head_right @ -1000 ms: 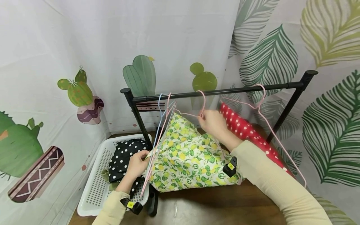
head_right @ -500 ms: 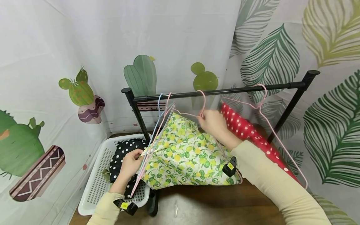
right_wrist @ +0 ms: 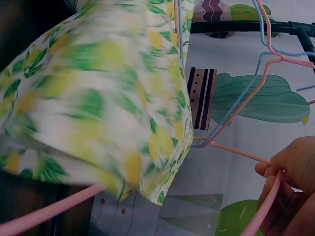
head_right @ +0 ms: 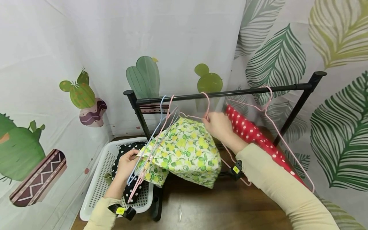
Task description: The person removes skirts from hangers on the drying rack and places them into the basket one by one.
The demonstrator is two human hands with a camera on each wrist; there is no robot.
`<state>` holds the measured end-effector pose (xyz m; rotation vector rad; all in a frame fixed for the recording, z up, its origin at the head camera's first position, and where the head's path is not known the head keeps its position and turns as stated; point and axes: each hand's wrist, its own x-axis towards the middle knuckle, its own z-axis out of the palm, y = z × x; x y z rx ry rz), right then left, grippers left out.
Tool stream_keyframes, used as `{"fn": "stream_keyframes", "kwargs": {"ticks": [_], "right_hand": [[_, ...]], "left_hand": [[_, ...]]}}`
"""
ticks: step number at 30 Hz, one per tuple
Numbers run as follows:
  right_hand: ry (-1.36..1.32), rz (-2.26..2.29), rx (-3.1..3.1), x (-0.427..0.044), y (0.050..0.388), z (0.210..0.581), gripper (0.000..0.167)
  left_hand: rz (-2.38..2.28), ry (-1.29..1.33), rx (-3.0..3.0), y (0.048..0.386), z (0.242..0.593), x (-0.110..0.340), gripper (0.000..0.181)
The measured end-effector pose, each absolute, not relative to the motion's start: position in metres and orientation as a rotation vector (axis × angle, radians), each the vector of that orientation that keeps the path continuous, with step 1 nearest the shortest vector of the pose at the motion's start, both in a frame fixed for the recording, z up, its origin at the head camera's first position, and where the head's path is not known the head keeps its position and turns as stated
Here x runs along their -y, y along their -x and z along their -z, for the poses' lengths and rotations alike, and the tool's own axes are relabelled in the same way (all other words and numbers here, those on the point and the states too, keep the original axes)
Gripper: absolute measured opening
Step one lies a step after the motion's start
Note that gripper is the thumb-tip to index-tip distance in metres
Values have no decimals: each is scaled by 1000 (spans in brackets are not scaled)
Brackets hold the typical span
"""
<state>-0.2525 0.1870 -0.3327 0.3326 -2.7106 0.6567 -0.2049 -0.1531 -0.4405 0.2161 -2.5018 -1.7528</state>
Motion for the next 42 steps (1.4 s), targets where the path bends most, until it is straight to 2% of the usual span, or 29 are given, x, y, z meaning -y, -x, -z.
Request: {"fn": "stream_keyframes", "kwargs": {"ticks": [11, 21, 28, 36, 42], "right_hand": [[-334, -639, 2683, -186, 254, 334, 28], [-324, -585, 2645, -178, 256, 335, 23], [-349, -516, 2631, -171, 255, 332, 26], [-375, -489, 2635, -162, 255, 328, 21], [-390, -489, 2655, -156, 256, 325, 18]], "left_hand": [[1944, -242, 2361, 201, 420, 162, 10], [1937, -177, 2270, 193, 391, 171, 14], [1841, -157, 2285, 187, 370, 178, 15], [1923, -213, 2123, 188, 352, 191, 8], [1946, -279, 2021, 185, 339, 201, 13]]}}
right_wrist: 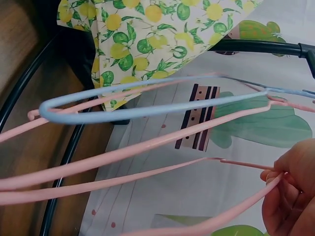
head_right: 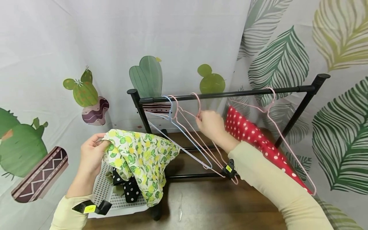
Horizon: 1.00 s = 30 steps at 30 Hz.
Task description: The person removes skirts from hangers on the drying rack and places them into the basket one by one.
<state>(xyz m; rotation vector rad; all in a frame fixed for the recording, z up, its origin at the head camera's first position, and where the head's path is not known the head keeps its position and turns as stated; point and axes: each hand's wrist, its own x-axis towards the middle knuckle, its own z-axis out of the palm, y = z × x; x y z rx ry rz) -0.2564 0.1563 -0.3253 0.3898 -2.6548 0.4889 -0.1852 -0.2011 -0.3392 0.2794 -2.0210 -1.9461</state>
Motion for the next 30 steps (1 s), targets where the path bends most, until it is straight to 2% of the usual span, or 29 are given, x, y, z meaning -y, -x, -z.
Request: {"fn": "stream_keyframes", "kwargs": {"ticks": [30], "right_hand": [[-413, -470, 2643, -148, 262, 321, 17]], "left_hand": [[1925, -400, 1740, 174, 285, 258, 19]]}}
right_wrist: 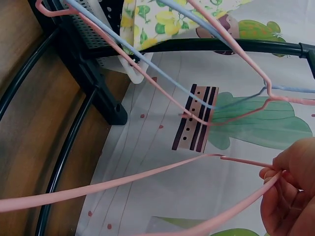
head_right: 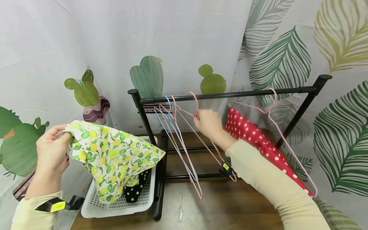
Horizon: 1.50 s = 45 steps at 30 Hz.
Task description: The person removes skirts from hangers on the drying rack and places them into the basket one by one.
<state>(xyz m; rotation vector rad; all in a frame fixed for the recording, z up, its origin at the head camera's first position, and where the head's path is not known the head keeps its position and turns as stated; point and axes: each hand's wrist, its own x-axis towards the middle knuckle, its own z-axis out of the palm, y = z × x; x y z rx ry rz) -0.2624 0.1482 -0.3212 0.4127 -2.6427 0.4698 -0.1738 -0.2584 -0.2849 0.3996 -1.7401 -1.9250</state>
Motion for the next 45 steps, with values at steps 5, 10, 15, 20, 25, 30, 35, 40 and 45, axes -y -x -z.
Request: {"fn": "stream_keyframes", "kwargs": {"ticks": [5, 10, 15, 20, 25, 30, 35, 40, 45], "right_hand": [[-412, -481, 2648, -147, 263, 320, 17], [-404, -488, 2656, -146, 263, 321, 17], [-409, -488, 2650, -145, 264, 320, 16], [-401, -485, 2659, -145, 265, 319, 16], [-395, -481, 2670, -144, 265, 318, 16], [-401, -478, 2667, -144, 267, 319, 17], [-406, -471, 2663, -141, 269, 320, 17], [-401, -475, 2659, -138, 269, 319, 16], [-398, -481, 2663, -136, 269, 319, 16]], "left_hand": [[1932, -450, 1695, 177, 282, 267, 17], [1914, -516, 1678, 182, 285, 273, 17], [1922, -555, 1642, 186, 284, 280, 18], [1910, -586, 1630, 192, 280, 287, 19], [1888, -606, 1674, 198, 286, 291, 18], [1874, -583, 1774, 207, 304, 287, 18], [1741, -594, 1995, 214, 327, 283, 14], [1582, -599, 2207, 223, 354, 279, 7], [1488, -578, 2331, 231, 380, 271, 18]]}}
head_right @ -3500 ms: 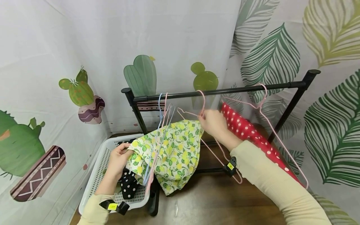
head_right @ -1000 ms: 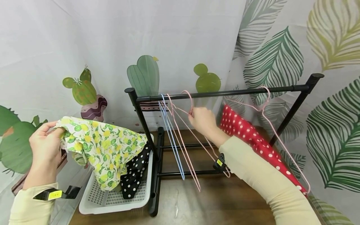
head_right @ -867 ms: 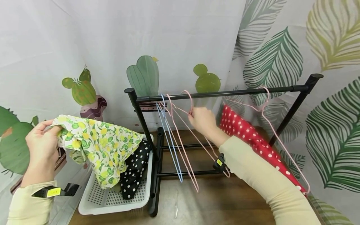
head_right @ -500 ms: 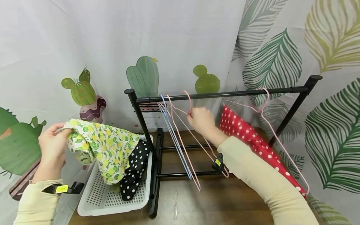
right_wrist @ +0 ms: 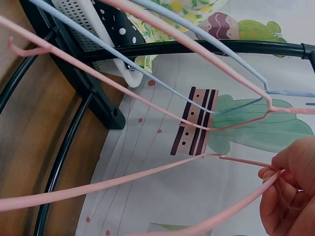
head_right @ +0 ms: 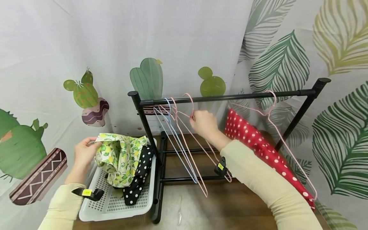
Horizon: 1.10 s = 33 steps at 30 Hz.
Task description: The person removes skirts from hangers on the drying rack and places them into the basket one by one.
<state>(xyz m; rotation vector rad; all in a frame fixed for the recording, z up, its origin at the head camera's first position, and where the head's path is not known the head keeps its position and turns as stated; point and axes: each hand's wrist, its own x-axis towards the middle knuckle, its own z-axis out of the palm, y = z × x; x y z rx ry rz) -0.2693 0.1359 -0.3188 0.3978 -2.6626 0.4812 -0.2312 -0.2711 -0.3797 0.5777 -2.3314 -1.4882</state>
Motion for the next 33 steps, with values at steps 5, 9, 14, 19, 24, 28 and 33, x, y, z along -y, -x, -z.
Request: {"fn": "stream_keyframes", "kwargs": {"ticks": [5, 9, 14, 19, 24, 28, 33], "right_hand": [[-403, -485, 2663, -135, 269, 319, 16], [-403, -496, 2668, -134, 269, 320, 16], [-400, -510, 2668, -134, 269, 320, 16], [-394, -506, 2671, -133, 269, 322, 17], [-386, -521, 2685, -132, 270, 323, 17], [-404, -538, 2680, -131, 271, 324, 18], [-403, -545, 2684, -129, 271, 325, 17]], "left_hand": [[1416, -551, 2420, 237, 399, 261, 23], [1412, -511, 2458, 240, 410, 252, 20], [1362, -471, 2558, 245, 426, 243, 20], [1372, -466, 2626, 249, 446, 238, 21], [1334, -477, 2665, 248, 462, 234, 17], [1303, -471, 2712, 246, 473, 232, 16], [1273, -454, 2757, 244, 483, 229, 16]]}}
